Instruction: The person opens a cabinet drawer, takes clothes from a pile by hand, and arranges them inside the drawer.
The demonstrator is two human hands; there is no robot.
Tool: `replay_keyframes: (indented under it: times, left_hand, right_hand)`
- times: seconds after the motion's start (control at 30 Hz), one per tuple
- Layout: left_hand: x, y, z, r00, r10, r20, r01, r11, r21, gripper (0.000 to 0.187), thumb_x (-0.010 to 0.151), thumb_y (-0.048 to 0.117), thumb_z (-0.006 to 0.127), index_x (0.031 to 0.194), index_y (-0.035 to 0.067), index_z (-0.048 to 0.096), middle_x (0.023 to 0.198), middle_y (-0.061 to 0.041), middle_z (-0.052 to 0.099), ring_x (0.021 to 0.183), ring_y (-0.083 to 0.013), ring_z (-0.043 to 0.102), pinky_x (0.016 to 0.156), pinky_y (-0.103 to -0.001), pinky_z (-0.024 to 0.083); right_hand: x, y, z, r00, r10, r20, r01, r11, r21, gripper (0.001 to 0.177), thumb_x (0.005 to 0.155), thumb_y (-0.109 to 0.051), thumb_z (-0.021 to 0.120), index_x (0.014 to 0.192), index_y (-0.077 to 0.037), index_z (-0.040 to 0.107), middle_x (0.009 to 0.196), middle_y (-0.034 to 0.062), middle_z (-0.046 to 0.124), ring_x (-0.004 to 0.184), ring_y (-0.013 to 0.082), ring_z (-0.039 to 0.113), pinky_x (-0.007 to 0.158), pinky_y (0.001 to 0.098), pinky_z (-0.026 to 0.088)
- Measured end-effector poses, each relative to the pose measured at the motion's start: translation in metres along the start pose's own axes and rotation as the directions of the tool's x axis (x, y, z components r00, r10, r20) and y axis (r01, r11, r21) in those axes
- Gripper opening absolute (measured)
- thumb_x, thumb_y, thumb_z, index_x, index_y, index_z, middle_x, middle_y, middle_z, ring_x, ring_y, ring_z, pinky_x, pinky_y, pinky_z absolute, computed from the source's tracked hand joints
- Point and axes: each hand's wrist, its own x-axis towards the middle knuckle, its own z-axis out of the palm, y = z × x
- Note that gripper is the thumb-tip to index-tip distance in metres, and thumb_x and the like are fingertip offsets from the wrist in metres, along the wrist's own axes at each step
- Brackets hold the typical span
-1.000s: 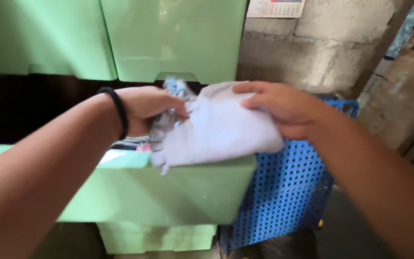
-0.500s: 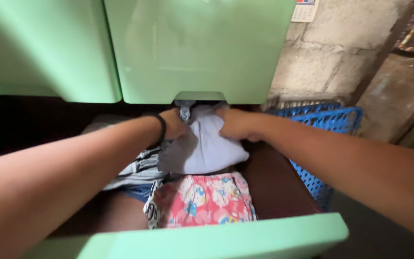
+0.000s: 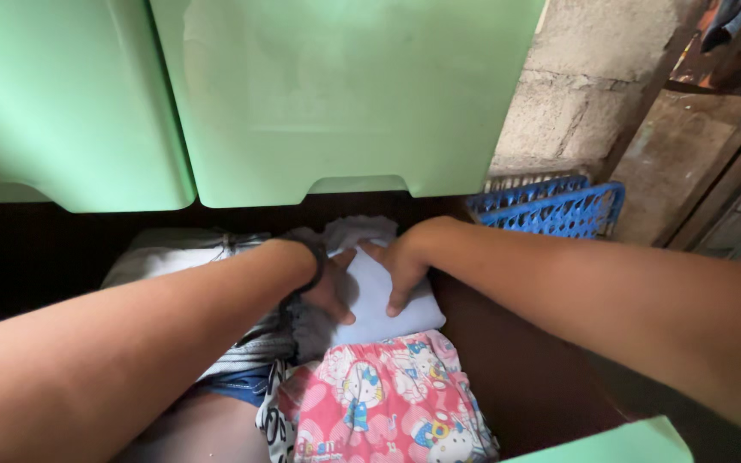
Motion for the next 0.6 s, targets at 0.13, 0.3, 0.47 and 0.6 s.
replay_keyframes:
  times: [0.13,0.3,0.47,0.6]
  left_hand:
    - [0.009,-0.011,-0.002,0.998,0.033,0.044,-0.029,0.997,-0.076,0.145,0.063,0.073,0.079,0.166,0.02,-0.008,0.165,-0.021,0.031,0.149,-0.0397,0.037,0.12,-0.049,0.035]
    - [0.017,-0.004,-0.004,0.998,0.058,0.033,-0.058,0.998,-0.006,0.137,0.068,0.076,0.074,0.167,0.017,0.0,0.158,-0.022,0.041,0.144,-0.0393,0.045,0.118,-0.047,0.038]
    - [-0.001,0.031,-0.049,0.955,0.297,-0.005,-0.29,0.936,0.199,0.078,0.086,0.076,0.052,0.13,0.014,0.067,0.131,-0.016,0.067,0.124,-0.0346,0.063,0.106,-0.044,0.047]
    - [-0.052,0.077,-0.1,0.885,0.423,-0.195,-0.397,0.904,0.16,0.064,0.09,0.064,0.057,0.125,0.013,0.073,0.125,-0.015,0.072,0.119,-0.031,0.065,0.104,-0.043,0.048]
  right_hand:
    - [0.01,0.006,0.001,1.0,-0.009,0.0,0.009,1.0,0.025,0.148,0.067,-0.053,0.087,0.162,-0.011,-0.018,0.163,0.0251,0.03,0.15,0.035,0.037,0.119,0.041,0.034]
    - [-0.009,0.007,0.001,0.995,-0.1,0.008,0.101,0.995,-0.022,0.128,0.076,-0.057,0.081,0.163,-0.01,0.0,0.165,0.0205,0.025,0.151,0.0326,0.032,0.119,0.0401,0.031]
    - [-0.104,0.009,0.009,0.957,-0.176,-0.23,0.191,0.98,0.047,0.084,0.083,-0.052,0.073,0.15,-0.011,0.044,0.147,0.0178,0.053,0.134,0.0342,0.052,0.109,0.041,0.042]
    - [-0.198,0.018,0.032,0.778,-0.084,-0.623,0.319,0.907,0.275,0.046,0.086,-0.04,0.07,0.116,-0.006,0.069,0.11,0.0116,0.079,0.103,0.0279,0.076,0.089,0.0386,0.058]
